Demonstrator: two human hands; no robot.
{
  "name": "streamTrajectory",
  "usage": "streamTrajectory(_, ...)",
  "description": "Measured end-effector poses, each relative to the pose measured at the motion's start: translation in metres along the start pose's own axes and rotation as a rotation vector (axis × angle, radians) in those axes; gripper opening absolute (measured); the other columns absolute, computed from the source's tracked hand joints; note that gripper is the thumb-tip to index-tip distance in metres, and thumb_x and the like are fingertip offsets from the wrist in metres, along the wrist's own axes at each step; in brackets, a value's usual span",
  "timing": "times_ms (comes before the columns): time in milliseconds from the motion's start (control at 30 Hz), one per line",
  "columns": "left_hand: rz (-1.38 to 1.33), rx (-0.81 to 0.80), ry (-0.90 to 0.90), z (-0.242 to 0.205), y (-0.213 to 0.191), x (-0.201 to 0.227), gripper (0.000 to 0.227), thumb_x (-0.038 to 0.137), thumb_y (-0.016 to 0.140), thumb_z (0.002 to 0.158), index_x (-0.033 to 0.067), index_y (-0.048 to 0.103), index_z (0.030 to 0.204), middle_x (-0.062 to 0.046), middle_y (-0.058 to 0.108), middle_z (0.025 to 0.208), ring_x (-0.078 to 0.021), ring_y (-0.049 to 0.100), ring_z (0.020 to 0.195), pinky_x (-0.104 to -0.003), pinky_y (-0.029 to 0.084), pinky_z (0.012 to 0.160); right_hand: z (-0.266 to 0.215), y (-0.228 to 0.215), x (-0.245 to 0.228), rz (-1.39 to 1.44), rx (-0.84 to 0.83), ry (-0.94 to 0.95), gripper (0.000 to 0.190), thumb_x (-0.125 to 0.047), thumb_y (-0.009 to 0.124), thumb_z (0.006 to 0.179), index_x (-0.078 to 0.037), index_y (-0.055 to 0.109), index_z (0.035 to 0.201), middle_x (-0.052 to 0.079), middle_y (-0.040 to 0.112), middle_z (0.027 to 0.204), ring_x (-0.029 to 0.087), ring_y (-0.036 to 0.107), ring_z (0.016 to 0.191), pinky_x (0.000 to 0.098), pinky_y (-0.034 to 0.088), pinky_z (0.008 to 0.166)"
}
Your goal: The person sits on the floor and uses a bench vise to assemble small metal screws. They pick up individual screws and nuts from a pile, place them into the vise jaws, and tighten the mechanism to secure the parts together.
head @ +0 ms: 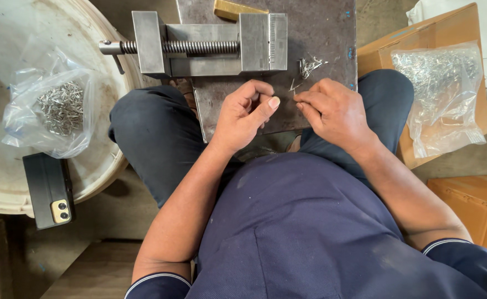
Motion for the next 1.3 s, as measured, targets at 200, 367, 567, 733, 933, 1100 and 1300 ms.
streamTrajectory(200, 0.062, -0.007, 0.051, 0.000, 0.004, 0.010, 0.021, 0.018, 0.070, 0.104, 0.0007, 0.063, 0.114, 0.005, 0.057, 0.082, -0.0040, 0.051, 0.071, -0.022, 0.046, 0.063, -0.006, 0.011, 0.007, 0.003, 0.005, 0.012, 0.007, -0.014, 0.077, 0.097, -0.009, 0.073, 0.097, 0.003, 0.065, 0.089, 0.023, 0.065, 0.081, 0.0360, 0.050, 0.069)
streamTrajectory(367, 0.382, -0.016, 0.194, -0.005, 0.010, 0.030, 0.031, 0.021, 0.067, 0.103, 0.0006, 0.062, 0.125, 0.002, 0.062, 0.081, -0.0055, 0.056, 0.070, -0.024, 0.048, 0.065, -0.029, 0.061, 0.055, 1.179, -0.113, 0.642, 0.009, -0.013, 0.069, 0.102, -0.005, 0.067, 0.105, 0.001, 0.063, 0.090, 0.010, 0.055, 0.073, 0.0244, 0.043, 0.061)
streamTrajectory(567, 0.353, -0.093, 0.112, -0.004, 0.011, 0.015, 0.021, 0.023, 0.062, 0.108, 0.0027, 0.068, 0.106, 0.000, 0.060, 0.077, -0.0072, 0.052, 0.071, -0.025, 0.047, 0.065, -0.028, 0.088, 0.037, 1.746, -0.212, 0.733, 0.009, -0.010, 0.068, 0.104, -0.003, 0.065, 0.108, 0.005, 0.065, 0.089, 0.010, 0.059, 0.071, 0.0235, 0.047, 0.060)
streamTrajectory(733, 0.026, -0.131, -0.005, -0.003, 0.003, 0.000, 0.023, 0.025, 0.058, 0.111, 0.0043, 0.065, 0.101, 0.002, 0.061, 0.080, -0.0044, 0.052, 0.071, -0.023, 0.045, 0.063, 0.001, 0.054, 0.016, 1.067, -0.081, 0.425, 0.012, -0.008, 0.070, 0.100, -0.005, 0.064, 0.110, 0.002, 0.065, 0.095, 0.010, 0.059, 0.079, 0.0250, 0.050, 0.069)
streamTrajectory(933, -0.088, -0.015, -0.055, -0.002, -0.006, 0.000, 0.022, 0.026, 0.063, 0.103, 0.0051, 0.066, 0.109, 0.003, 0.063, 0.080, -0.0032, 0.056, 0.066, -0.022, 0.047, 0.058, 0.039, -0.017, -0.032, 0.371, 0.154, -0.036, 0.009, -0.004, 0.075, 0.099, -0.001, 0.067, 0.101, 0.009, 0.067, 0.097, 0.018, 0.065, 0.084, 0.0298, 0.052, 0.074)
streamTrajectory(1100, -0.134, -0.002, -0.016, -0.001, -0.006, 0.004, 0.023, 0.024, 0.070, 0.101, 0.0031, 0.065, 0.110, 0.006, 0.058, 0.082, -0.0026, 0.054, 0.069, -0.022, 0.046, 0.060, 0.065, -0.027, -0.026, 0.267, 0.199, 0.009, 0.008, -0.003, 0.076, 0.100, -0.001, 0.069, 0.105, 0.010, 0.068, 0.096, 0.019, 0.066, 0.079, 0.0300, 0.052, 0.069)
streamTrajectory(1300, -0.100, -0.027, 0.016, -0.001, -0.005, 0.003, 0.023, 0.023, 0.073, 0.101, 0.0027, 0.065, 0.108, 0.008, 0.052, 0.082, -0.0020, 0.045, 0.071, -0.021, 0.040, 0.063, 0.071, -0.027, -0.030, 0.283, 0.168, -0.004, 0.008, -0.002, 0.076, 0.101, -0.002, 0.070, 0.105, 0.010, 0.067, 0.097, 0.018, 0.067, 0.081, 0.0291, 0.053, 0.070)
Point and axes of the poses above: each hand's wrist, its own z-axis towards the middle knuckle, its own y-axis out of the palm, x = y × z, the point moved 10 cm from there along z, towards the middle knuckle
